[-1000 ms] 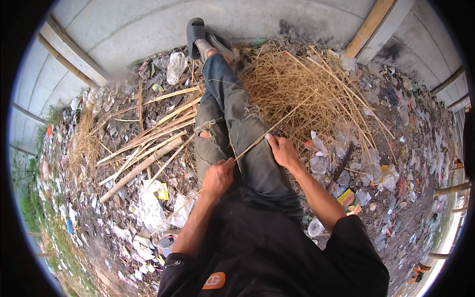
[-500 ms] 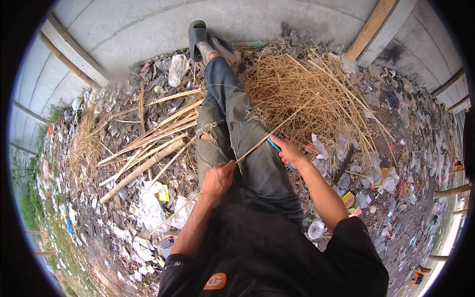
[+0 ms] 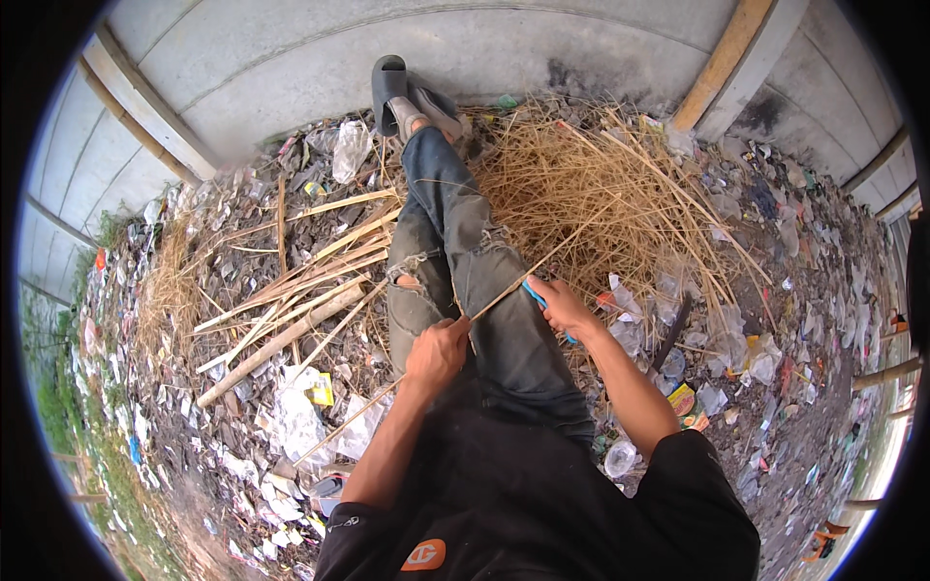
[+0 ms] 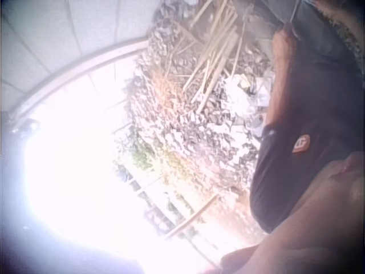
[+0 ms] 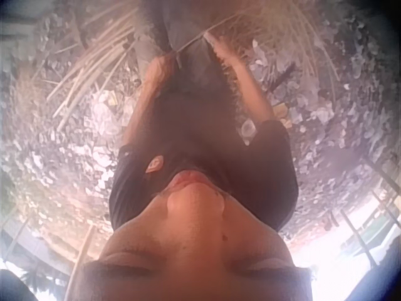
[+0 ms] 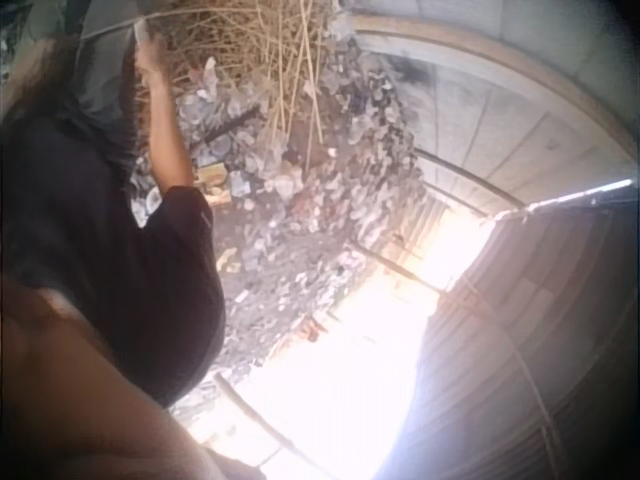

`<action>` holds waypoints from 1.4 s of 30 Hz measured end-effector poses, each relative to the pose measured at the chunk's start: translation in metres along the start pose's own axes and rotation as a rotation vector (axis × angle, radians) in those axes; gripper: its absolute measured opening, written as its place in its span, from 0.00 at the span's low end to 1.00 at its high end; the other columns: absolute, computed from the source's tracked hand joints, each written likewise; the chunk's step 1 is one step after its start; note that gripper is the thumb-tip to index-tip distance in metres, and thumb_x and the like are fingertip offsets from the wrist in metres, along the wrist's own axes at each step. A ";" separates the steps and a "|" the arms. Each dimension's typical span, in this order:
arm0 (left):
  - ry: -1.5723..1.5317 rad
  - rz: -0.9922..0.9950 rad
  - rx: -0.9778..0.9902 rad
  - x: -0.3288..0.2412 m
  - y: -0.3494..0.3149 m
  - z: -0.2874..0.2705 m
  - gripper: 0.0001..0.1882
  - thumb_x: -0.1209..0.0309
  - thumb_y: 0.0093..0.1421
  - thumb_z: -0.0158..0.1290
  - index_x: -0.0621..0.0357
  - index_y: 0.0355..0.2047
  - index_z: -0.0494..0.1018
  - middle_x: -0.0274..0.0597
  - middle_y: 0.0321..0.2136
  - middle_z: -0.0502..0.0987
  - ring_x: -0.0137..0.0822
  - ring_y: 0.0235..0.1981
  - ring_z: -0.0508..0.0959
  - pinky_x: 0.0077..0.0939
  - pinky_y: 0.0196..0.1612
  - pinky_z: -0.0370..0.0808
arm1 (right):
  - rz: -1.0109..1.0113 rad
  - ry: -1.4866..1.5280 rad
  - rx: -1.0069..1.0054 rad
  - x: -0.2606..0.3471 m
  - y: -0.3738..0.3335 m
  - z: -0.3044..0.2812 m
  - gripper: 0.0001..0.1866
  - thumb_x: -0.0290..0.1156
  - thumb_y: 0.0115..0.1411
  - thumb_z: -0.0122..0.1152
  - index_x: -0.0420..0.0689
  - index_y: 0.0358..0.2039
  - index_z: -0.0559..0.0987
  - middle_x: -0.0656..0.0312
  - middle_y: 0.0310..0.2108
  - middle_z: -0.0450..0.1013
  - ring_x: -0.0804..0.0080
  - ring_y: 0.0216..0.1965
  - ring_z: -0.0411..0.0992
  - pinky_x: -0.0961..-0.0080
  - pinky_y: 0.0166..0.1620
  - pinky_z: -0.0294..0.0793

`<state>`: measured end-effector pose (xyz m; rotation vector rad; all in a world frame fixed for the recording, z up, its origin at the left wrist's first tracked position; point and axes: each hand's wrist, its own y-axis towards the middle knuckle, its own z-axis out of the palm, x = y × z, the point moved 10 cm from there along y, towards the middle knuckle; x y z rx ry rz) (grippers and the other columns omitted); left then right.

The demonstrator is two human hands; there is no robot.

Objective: The person sits on the ground and uses a utility knife to split a long bamboo stick into thin strips. They then switch to a machete to further split and shape the bamboo, holding the stick vertically and striking it with the blade.

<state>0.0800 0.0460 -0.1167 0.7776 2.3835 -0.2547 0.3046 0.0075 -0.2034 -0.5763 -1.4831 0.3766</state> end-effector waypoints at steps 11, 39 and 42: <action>-0.008 0.007 -0.022 -0.002 0.004 0.002 0.09 0.68 0.67 0.51 0.56 0.42 0.78 0.55 0.33 0.80 0.62 0.37 0.79 0.53 0.39 0.76 | -0.301 -0.346 -0.270 0.018 0.010 -0.015 0.32 0.61 0.69 0.50 0.46 0.21 0.68 0.69 0.12 0.58 0.82 0.10 0.53 0.78 0.14 0.48; 0.296 0.032 -0.065 -0.019 0.014 0.023 0.18 0.73 0.62 0.48 0.53 0.53 0.74 0.50 0.35 0.80 0.54 0.30 0.83 0.49 0.33 0.80 | -0.376 -0.529 -0.329 0.070 -0.004 -0.018 0.28 0.51 0.59 0.68 0.39 0.16 0.75 0.62 0.11 0.65 0.72 0.17 0.68 0.68 0.24 0.64; 0.300 0.022 -0.050 -0.021 0.014 0.022 0.18 0.74 0.62 0.48 0.54 0.53 0.73 0.51 0.37 0.80 0.54 0.31 0.83 0.47 0.33 0.81 | -0.431 -0.520 -0.279 0.067 0.004 -0.018 0.23 0.45 0.59 0.69 0.39 0.18 0.77 0.64 0.12 0.67 0.75 0.17 0.66 0.70 0.23 0.62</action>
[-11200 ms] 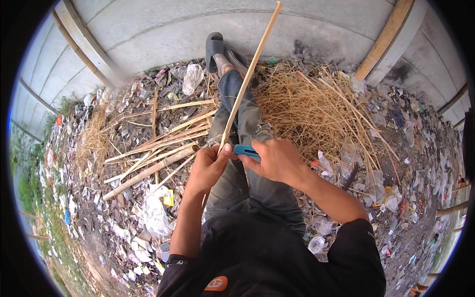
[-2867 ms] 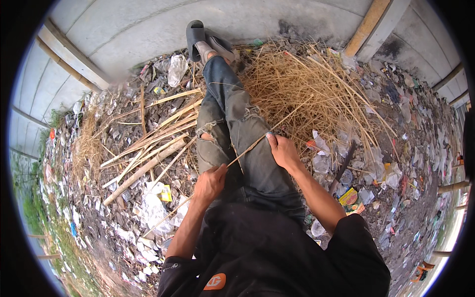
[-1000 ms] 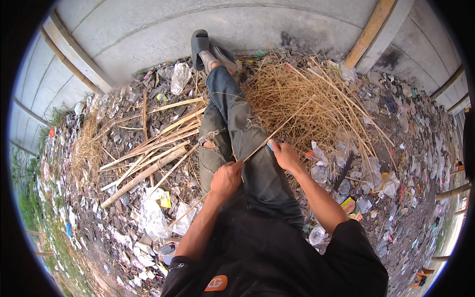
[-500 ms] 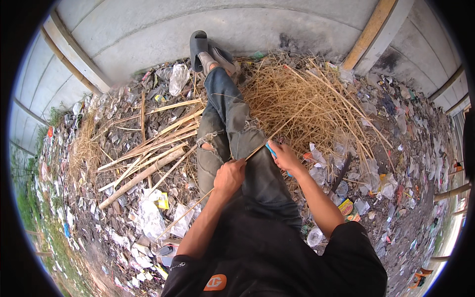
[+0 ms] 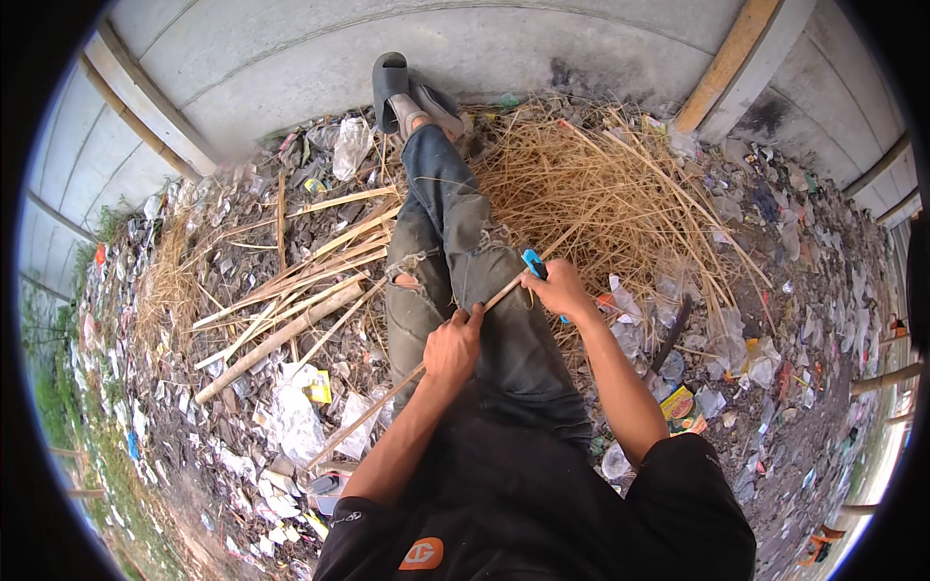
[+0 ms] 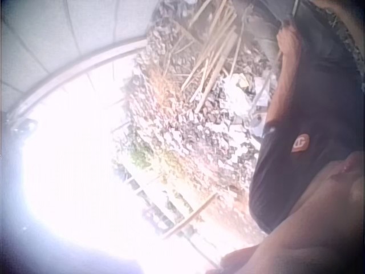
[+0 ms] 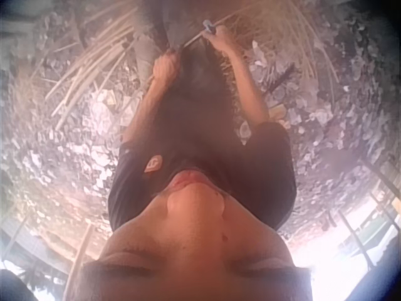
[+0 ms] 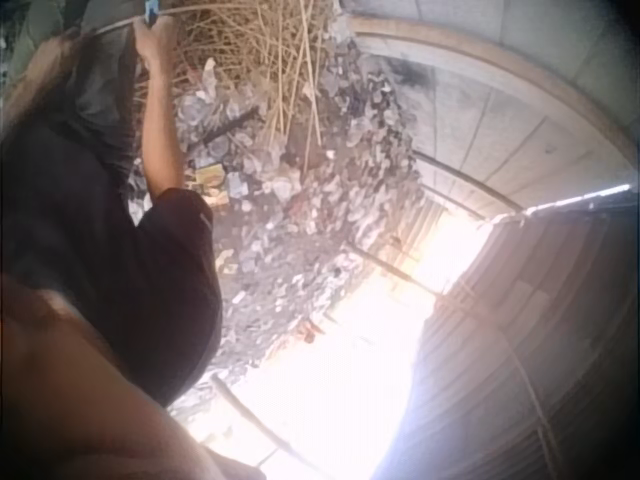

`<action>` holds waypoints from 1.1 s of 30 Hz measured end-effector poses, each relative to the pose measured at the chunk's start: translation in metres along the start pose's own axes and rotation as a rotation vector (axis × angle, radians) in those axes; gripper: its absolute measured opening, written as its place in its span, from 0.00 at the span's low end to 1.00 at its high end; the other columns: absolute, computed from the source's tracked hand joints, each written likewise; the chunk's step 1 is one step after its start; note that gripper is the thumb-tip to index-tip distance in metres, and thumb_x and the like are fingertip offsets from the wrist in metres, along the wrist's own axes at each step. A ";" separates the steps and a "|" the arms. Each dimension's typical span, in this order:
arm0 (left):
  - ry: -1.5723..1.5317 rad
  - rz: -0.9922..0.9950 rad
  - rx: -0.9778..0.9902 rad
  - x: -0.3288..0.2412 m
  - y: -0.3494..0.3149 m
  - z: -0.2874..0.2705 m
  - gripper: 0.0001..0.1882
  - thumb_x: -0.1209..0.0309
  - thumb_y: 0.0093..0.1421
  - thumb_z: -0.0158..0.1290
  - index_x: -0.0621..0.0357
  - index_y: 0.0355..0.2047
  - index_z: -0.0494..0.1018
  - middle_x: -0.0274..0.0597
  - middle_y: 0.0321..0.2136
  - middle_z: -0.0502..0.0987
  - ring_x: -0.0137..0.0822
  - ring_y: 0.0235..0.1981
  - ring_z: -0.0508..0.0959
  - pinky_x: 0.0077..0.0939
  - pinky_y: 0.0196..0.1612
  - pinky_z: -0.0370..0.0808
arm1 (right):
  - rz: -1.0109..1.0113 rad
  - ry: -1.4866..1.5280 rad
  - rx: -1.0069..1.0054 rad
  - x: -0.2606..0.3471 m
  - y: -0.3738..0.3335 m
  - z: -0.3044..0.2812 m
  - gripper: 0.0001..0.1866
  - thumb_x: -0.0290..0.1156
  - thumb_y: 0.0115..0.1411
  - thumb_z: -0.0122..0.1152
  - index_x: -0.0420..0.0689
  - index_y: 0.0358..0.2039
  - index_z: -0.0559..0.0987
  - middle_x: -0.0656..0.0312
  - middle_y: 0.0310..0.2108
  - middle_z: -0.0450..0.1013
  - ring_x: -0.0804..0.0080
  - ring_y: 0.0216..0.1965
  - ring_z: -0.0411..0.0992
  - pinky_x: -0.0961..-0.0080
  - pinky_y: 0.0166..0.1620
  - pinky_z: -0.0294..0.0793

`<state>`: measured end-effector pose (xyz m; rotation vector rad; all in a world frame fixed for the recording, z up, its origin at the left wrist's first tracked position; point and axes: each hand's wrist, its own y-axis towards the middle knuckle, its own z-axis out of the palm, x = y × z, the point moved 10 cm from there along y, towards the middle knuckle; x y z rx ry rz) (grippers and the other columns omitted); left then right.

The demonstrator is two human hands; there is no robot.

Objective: The person sits on the ground and uses a utility knife to split a long bamboo stick into thin strips. They then switch to a machete to further split and shape the bamboo, holding the stick vertically and striking it with the blade.

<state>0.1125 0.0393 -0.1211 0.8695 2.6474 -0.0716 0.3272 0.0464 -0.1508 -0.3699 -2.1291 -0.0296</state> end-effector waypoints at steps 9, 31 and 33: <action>-0.115 -0.081 0.035 0.006 0.003 0.002 0.20 0.72 0.62 0.48 0.49 0.55 0.74 0.52 0.37 0.80 0.59 0.33 0.82 0.52 0.36 0.79 | -0.001 0.287 0.315 0.013 -0.033 0.022 0.20 0.45 0.66 0.63 0.38 0.32 0.83 0.70 0.13 0.65 0.82 0.15 0.63 0.76 0.21 0.58; -0.004 -0.004 -0.007 0.008 -0.001 0.007 0.21 0.74 0.61 0.47 0.52 0.55 0.74 0.50 0.38 0.80 0.55 0.30 0.83 0.49 0.33 0.81 | 0.048 0.002 -0.194 -0.027 -0.019 0.013 0.39 0.61 0.70 0.45 0.32 0.23 0.73 0.46 0.15 0.63 0.53 0.20 0.66 0.56 0.31 0.67; -0.016 -0.021 0.009 0.010 -0.003 0.009 0.21 0.74 0.61 0.47 0.51 0.55 0.74 0.50 0.38 0.80 0.55 0.30 0.83 0.49 0.33 0.81 | 0.114 0.025 -0.126 -0.038 -0.018 0.021 0.39 0.62 0.70 0.45 0.34 0.21 0.71 0.50 0.14 0.61 0.59 0.19 0.65 0.58 0.30 0.65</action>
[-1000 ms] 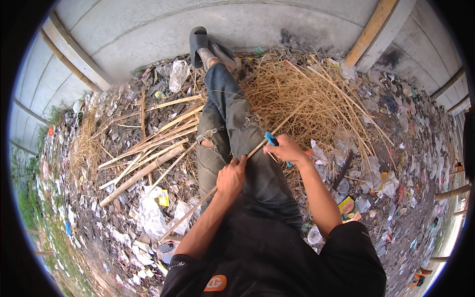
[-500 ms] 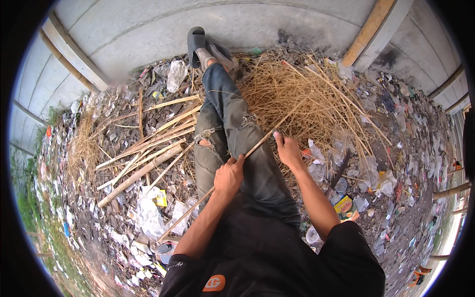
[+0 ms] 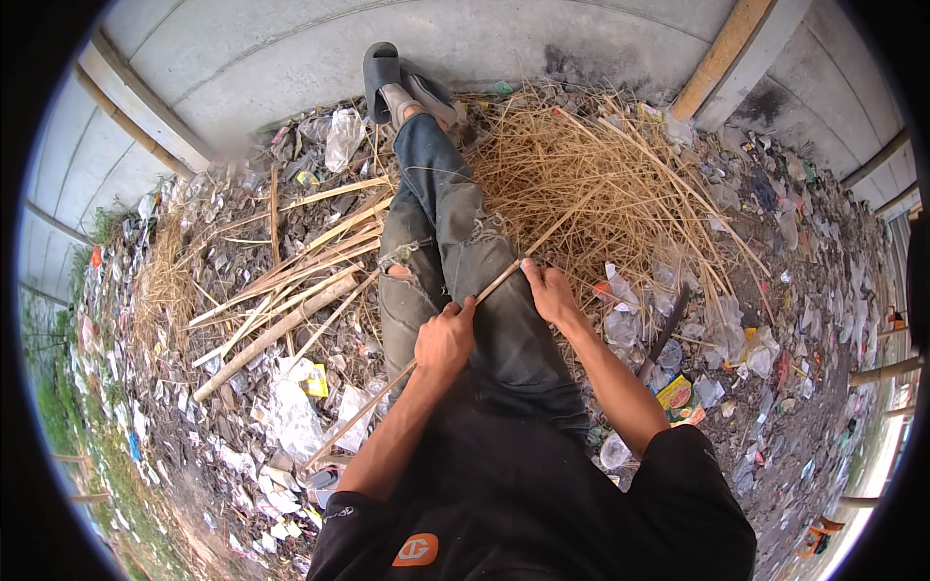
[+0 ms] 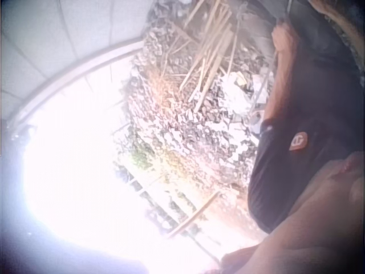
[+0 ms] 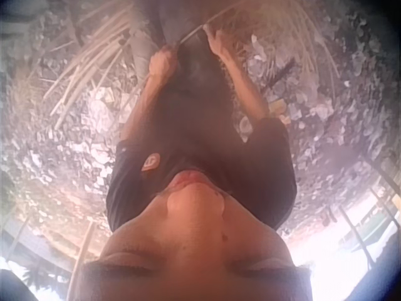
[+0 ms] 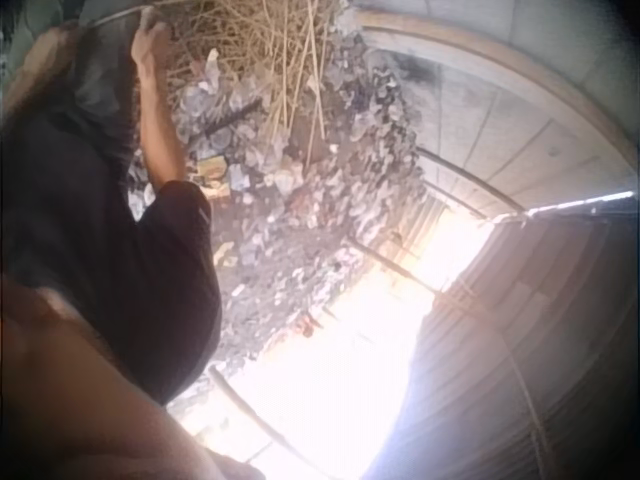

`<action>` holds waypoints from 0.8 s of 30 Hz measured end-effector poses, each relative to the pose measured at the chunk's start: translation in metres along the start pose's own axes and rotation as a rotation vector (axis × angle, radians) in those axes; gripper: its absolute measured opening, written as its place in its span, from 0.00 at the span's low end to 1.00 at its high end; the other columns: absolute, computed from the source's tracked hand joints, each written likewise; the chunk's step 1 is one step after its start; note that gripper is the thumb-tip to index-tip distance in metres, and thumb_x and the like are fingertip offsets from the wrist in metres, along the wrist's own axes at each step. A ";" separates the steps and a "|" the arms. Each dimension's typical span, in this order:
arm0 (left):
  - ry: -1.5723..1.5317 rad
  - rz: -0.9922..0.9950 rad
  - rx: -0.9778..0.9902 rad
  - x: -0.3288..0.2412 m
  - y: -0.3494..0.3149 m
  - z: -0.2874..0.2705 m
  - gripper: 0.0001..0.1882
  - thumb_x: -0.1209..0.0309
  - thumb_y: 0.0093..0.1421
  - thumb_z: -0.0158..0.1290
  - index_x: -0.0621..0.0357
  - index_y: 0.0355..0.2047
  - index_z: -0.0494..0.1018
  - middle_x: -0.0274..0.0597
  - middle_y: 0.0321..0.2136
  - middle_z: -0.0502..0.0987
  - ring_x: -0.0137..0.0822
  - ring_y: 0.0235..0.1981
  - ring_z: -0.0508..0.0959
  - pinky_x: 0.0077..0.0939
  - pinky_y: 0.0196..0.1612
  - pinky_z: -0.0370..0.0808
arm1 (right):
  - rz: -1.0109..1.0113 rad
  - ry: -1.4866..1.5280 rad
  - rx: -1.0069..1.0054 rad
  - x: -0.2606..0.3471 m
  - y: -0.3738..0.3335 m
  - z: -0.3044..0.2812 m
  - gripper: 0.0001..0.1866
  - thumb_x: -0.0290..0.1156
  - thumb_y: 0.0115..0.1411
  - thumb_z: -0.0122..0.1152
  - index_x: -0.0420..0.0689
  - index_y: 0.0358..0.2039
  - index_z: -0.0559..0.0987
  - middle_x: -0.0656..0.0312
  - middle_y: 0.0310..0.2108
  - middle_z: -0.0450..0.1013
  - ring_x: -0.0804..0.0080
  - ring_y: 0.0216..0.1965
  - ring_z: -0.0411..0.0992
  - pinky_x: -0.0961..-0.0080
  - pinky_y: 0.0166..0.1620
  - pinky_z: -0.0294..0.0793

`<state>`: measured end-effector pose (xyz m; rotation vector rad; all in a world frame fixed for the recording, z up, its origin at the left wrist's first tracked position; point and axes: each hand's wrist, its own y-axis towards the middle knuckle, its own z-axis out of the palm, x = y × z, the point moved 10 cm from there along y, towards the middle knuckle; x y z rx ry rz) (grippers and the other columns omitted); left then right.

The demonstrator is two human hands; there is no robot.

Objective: The person sits on the ground and uses a utility knife to split a long bamboo stick into thin strips. They then switch to a machete to further split and shape the bamboo, holding the stick vertically and striking it with the blade.

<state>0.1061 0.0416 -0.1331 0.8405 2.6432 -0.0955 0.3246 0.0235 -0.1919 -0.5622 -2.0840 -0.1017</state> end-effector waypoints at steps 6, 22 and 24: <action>-0.057 -0.012 -0.028 0.004 -0.003 -0.004 0.19 0.71 0.63 0.49 0.49 0.55 0.75 0.48 0.37 0.80 0.56 0.30 0.82 0.51 0.33 0.80 | 0.025 0.161 0.125 -0.007 0.000 0.007 0.38 0.65 0.69 0.45 0.42 0.16 0.68 0.62 0.12 0.59 0.70 0.19 0.60 0.64 0.27 0.60; -0.038 -0.018 -0.023 0.001 -0.003 -0.003 0.18 0.71 0.64 0.49 0.48 0.54 0.74 0.47 0.36 0.79 0.55 0.30 0.83 0.51 0.33 0.80 | -0.038 0.021 -0.087 0.010 -0.008 -0.004 0.37 0.60 0.71 0.44 0.35 0.24 0.76 0.50 0.16 0.67 0.55 0.21 0.67 0.58 0.32 0.67; -0.060 -0.016 -0.046 0.003 -0.004 -0.004 0.17 0.71 0.64 0.49 0.48 0.54 0.75 0.47 0.36 0.79 0.55 0.30 0.82 0.51 0.33 0.80 | -0.013 0.034 0.000 0.004 -0.004 0.002 0.37 0.59 0.71 0.44 0.35 0.25 0.77 0.50 0.16 0.69 0.54 0.22 0.69 0.58 0.33 0.69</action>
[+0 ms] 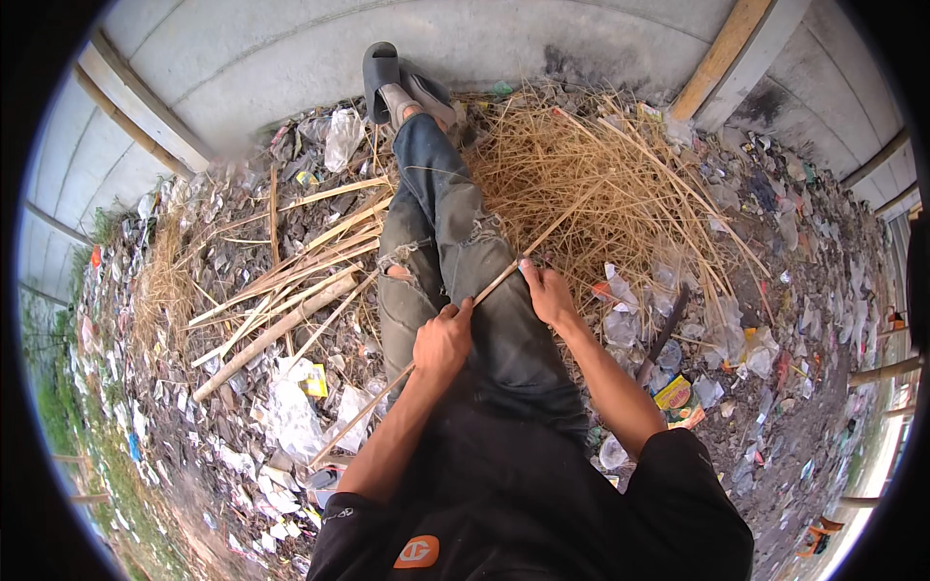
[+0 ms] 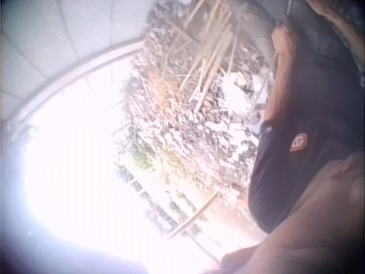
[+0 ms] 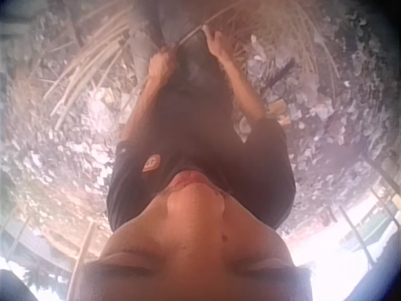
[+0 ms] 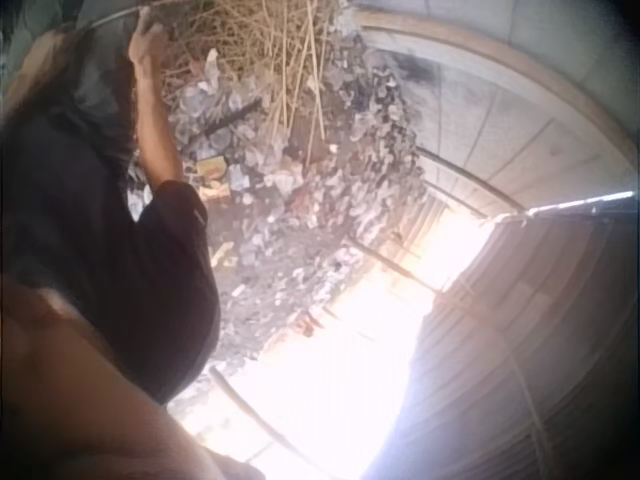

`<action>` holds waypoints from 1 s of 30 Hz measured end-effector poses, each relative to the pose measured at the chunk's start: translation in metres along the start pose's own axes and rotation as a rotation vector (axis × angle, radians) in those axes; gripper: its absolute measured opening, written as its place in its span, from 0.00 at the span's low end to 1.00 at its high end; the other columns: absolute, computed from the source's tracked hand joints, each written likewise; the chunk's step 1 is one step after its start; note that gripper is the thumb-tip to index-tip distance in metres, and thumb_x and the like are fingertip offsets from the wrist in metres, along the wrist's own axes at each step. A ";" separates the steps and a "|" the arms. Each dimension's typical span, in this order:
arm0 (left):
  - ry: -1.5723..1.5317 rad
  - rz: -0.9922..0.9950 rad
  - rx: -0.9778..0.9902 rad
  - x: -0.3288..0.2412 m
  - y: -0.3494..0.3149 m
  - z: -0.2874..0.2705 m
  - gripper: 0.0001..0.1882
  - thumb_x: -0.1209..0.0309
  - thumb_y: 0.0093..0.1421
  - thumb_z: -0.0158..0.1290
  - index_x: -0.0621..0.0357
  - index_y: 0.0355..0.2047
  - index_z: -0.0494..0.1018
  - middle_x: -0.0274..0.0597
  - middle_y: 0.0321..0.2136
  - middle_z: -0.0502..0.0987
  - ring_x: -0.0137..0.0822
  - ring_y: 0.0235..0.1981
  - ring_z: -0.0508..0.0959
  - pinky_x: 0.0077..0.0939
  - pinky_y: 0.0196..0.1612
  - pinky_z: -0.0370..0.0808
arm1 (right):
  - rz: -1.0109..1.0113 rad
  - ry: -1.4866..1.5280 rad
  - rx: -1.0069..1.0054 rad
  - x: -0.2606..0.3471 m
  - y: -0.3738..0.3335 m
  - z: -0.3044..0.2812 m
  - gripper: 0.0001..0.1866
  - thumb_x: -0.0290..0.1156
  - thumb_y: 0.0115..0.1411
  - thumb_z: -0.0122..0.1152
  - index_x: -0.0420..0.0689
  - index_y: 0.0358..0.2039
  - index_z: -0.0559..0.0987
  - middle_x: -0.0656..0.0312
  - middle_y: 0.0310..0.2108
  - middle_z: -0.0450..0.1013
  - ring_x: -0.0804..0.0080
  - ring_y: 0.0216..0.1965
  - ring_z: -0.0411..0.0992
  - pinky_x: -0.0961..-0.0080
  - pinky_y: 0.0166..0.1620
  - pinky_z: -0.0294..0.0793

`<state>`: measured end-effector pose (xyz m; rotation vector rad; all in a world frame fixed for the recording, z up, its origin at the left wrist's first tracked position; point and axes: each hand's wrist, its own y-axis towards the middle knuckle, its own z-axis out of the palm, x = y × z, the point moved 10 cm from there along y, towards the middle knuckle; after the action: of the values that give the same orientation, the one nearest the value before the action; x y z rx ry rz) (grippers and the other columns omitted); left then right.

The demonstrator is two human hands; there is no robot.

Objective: The person sits on the ground and uses a utility knife to split a long bamboo stick into thin strips. They then switch to a machete to further split and shape the bamboo, holding the stick vertically and striking it with the blade.

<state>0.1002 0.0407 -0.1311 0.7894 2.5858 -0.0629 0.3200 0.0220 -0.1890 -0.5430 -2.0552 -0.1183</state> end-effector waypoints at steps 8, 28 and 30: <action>-0.111 0.021 -0.027 0.003 0.002 0.001 0.16 0.68 0.67 0.49 0.47 0.54 0.75 0.47 0.35 0.79 0.57 0.30 0.81 0.53 0.33 0.78 | 0.112 0.485 0.334 -0.030 0.007 0.033 0.36 0.61 0.70 0.47 0.42 0.17 0.72 0.69 0.14 0.60 0.75 0.19 0.60 0.66 0.27 0.59; -0.140 0.014 -0.077 0.005 0.004 0.000 0.15 0.69 0.66 0.51 0.47 0.52 0.75 0.47 0.34 0.79 0.58 0.30 0.81 0.53 0.33 0.77 | 0.035 0.286 0.366 0.003 0.004 0.017 0.37 0.66 0.68 0.47 0.46 0.16 0.72 0.72 0.15 0.61 0.81 0.18 0.58 0.75 0.24 0.58; -0.130 0.003 -0.065 0.005 -0.001 0.000 0.15 0.69 0.66 0.51 0.46 0.53 0.75 0.47 0.33 0.79 0.57 0.29 0.81 0.52 0.32 0.77 | 0.123 0.326 0.222 0.000 -0.005 0.000 0.34 0.61 0.69 0.51 0.45 0.18 0.73 0.70 0.15 0.62 0.81 0.20 0.62 0.75 0.26 0.61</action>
<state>0.0960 0.0425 -0.1332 0.7407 2.4517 -0.0280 0.3180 0.0177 -0.1886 -0.4760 -1.6875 0.0894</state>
